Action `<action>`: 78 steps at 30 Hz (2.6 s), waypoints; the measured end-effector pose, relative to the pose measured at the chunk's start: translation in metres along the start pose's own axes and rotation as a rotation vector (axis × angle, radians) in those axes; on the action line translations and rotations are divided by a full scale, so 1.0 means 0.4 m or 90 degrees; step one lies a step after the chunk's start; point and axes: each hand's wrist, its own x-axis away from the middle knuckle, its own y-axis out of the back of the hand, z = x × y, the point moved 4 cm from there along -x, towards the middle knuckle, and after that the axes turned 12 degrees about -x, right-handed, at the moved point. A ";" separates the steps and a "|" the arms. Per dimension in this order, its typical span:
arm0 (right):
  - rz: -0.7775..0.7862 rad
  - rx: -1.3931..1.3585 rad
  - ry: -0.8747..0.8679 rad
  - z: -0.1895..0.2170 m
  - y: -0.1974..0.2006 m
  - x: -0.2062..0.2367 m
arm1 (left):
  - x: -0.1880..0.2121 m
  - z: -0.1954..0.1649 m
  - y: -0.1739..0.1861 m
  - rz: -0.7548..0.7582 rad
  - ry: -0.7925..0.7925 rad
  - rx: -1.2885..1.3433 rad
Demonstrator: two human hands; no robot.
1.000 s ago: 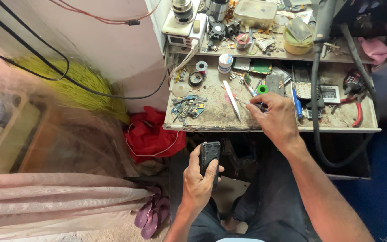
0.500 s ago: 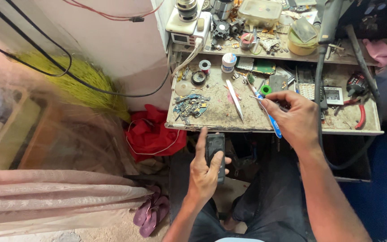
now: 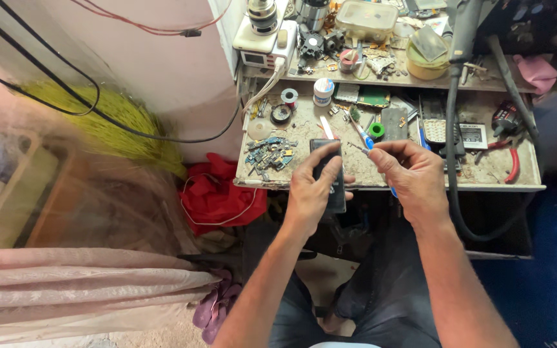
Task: The person repairs a small feature phone at a cluttered workbench. They handle the phone's back cover and battery, use a screwdriver to work on the phone's screws, press its keypad, and power it on to test the screen. They then pick up a smartphone and place a call while holding the feature phone.
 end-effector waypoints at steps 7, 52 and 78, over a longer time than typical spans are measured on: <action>0.021 -0.018 -0.008 -0.016 0.008 -0.022 | -0.064 -0.006 -0.005 0.025 0.005 -0.047; 0.021 0.177 0.073 0.063 -0.004 0.011 | -0.030 -0.070 0.021 -0.126 -0.235 -0.384; 0.063 0.054 -0.046 0.043 0.017 0.145 | -0.010 -0.062 0.065 0.023 -0.094 0.279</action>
